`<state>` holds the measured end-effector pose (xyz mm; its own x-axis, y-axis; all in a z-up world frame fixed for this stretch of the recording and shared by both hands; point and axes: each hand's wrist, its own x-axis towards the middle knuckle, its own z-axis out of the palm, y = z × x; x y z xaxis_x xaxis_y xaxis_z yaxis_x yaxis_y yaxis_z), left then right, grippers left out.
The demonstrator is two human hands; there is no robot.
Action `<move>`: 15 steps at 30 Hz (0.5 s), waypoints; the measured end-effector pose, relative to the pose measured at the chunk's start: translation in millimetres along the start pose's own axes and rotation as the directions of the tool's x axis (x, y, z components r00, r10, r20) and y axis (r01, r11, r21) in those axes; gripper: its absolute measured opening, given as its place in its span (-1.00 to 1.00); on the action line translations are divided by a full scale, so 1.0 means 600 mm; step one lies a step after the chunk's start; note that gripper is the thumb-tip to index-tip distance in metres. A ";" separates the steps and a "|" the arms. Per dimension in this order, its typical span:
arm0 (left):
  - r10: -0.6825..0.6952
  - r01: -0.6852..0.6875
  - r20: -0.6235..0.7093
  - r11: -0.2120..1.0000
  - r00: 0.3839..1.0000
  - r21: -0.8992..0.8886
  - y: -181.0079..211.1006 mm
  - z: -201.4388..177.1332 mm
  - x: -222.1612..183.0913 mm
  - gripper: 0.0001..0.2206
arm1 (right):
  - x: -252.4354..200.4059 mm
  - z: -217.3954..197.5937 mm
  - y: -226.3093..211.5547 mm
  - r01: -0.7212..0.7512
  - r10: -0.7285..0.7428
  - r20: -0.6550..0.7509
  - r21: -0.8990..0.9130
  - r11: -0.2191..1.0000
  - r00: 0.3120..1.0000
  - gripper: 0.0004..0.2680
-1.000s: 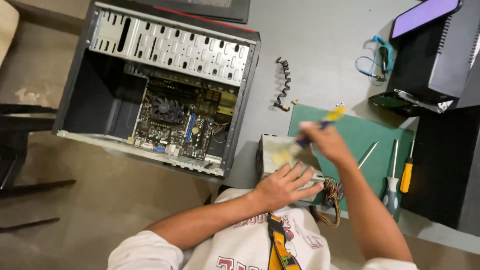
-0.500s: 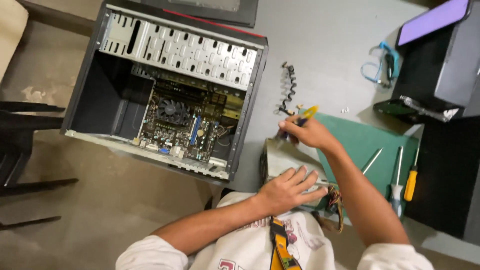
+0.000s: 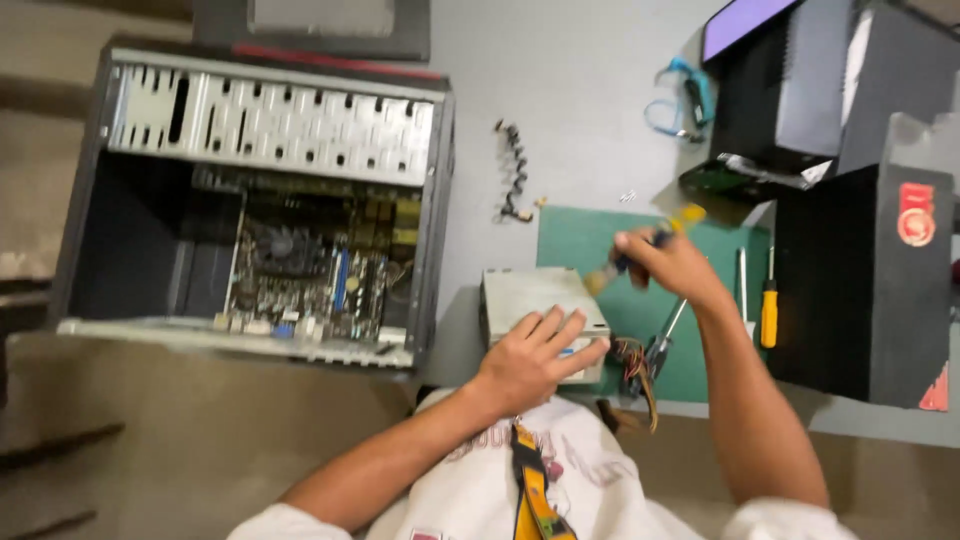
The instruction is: Removing a power supply unit from a computer case and cleaning it and its cables using a brush.
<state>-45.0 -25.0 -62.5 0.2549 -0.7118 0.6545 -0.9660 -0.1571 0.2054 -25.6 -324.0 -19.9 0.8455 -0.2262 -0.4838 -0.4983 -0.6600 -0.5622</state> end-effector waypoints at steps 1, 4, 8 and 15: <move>0.009 -0.009 0.035 1.000 0.999 -0.006 -0.013 -0.001 0.008 -0.47 | -0.036 -0.012 -0.019 0.032 -0.037 0.023 0.184 0.982 0.999 -0.79; 0.001 0.004 0.140 0.999 0.990 -0.038 -0.017 -0.022 0.019 -0.09 | -0.089 -0.008 -0.001 0.011 -0.041 0.096 0.302 0.953 0.995 -0.71; -0.044 0.055 0.363 0.998 0.931 -0.020 -0.038 -0.011 0.018 0.07 | -0.142 -0.026 0.000 0.086 -0.090 -0.019 0.538 0.839 0.996 -0.71; -0.055 0.062 0.520 0.998 0.852 0.005 -0.060 -0.011 0.036 0.22 | -0.197 -0.045 -0.039 0.240 -0.216 -0.110 0.299 0.924 0.970 -0.78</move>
<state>-4.8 -30.0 -51.0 0.2483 -0.9540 0.1683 -0.9486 -0.2043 0.2416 -108.4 -300.9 68.3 0.9490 -0.1558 -0.2739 -0.3151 -0.4498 -0.8357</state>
